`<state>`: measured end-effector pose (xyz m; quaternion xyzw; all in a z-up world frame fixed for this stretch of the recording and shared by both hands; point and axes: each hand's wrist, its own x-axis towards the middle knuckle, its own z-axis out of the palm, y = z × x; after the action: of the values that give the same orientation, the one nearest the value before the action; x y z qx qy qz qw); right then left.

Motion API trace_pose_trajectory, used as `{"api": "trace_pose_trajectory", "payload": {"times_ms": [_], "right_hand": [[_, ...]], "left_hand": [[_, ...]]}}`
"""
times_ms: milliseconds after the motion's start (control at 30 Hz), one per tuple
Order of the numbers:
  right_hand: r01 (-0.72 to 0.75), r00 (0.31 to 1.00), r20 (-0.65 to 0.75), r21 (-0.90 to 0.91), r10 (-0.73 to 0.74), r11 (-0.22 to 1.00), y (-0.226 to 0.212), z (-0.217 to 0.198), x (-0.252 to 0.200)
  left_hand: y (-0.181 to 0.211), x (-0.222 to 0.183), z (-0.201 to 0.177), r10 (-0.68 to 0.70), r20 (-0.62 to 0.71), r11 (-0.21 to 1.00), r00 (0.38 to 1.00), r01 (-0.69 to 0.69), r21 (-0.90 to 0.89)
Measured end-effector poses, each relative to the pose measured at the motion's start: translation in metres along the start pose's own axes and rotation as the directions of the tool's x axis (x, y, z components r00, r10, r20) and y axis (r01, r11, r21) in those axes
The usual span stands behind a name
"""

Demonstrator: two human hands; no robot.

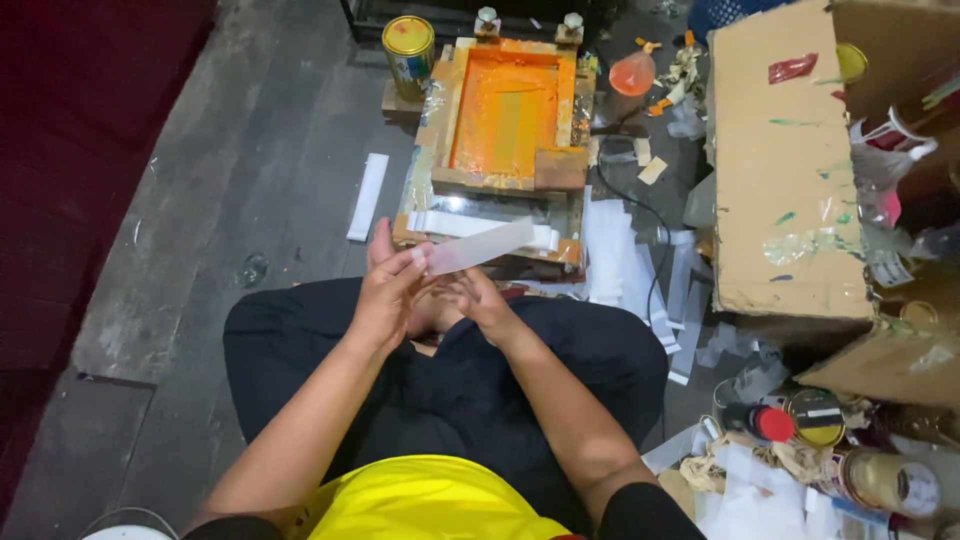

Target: Manual screen printing of orange ink onto small white strips using a screen frame and squeegee.

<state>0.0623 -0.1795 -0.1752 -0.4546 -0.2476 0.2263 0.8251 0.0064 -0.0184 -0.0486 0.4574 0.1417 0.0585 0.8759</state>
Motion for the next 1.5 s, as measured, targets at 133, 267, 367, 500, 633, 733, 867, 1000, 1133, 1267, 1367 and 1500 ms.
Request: {"api": "trace_pose_trajectory", "payload": {"times_ms": [133,267,367,500,633,733,867,1000,1133,1267,1367,1500], "right_hand": [[0.073,0.997,0.037,-0.034,-0.071,0.997,-0.045,0.034,0.000],[0.119,0.991,-0.052,-0.074,-0.123,0.990,-0.042,0.044,-0.004],[0.128,0.986,-0.085,-0.148,-0.141,0.981,-0.039,0.051,-0.008],[0.121,0.974,-0.158,-0.237,-0.161,0.964,-0.039,0.055,-0.009],[0.128,0.967,-0.181,-0.260,-0.178,0.957,-0.054,0.057,-0.010],[0.121,0.958,-0.226,-0.243,-0.177,0.963,-0.058,0.054,-0.009],[0.083,0.932,-0.325,-0.237,-0.159,0.968,-0.066,0.060,-0.011],[0.074,0.914,-0.373,-0.227,-0.157,0.971,-0.062,0.049,-0.008],[0.060,0.905,-0.391,-0.275,-0.169,0.960,-0.066,0.038,-0.009],[0.078,0.889,-0.414,-0.288,-0.198,0.954,-0.064,0.036,-0.007],[0.066,0.897,-0.386,-0.362,-0.214,0.930,-0.060,0.035,-0.007],[0.017,0.903,-0.393,-0.371,-0.174,0.929,-0.051,0.023,-0.003]], "left_hand": [[-0.024,-0.003,-0.012,-0.030,-0.020,0.999,0.999,0.030,-0.016],[-0.035,-0.006,-0.024,-0.095,-0.063,0.995,0.993,0.096,0.012],[-0.024,-0.018,-0.010,-0.089,-0.068,0.989,0.994,0.097,0.113],[-0.025,-0.019,-0.009,-0.064,-0.053,0.980,0.996,0.073,0.186],[-0.018,-0.026,-0.003,-0.058,-0.059,0.978,0.997,0.068,0.195],[-0.010,-0.030,0.001,-0.021,-0.086,0.965,0.996,0.042,0.258],[-0.008,-0.023,-0.011,0.064,-0.107,0.957,0.992,-0.030,0.290],[-0.001,-0.012,-0.029,0.152,-0.154,0.949,0.976,-0.100,0.298],[0.012,-0.007,-0.042,0.213,-0.189,0.955,0.959,-0.164,0.246],[0.030,-0.001,-0.061,0.267,-0.220,0.941,0.938,-0.205,0.269],[0.036,0.008,-0.078,0.314,-0.228,0.925,0.921,-0.243,0.293],[0.035,0.021,-0.104,0.336,-0.218,0.920,0.916,-0.270,0.283]]}}
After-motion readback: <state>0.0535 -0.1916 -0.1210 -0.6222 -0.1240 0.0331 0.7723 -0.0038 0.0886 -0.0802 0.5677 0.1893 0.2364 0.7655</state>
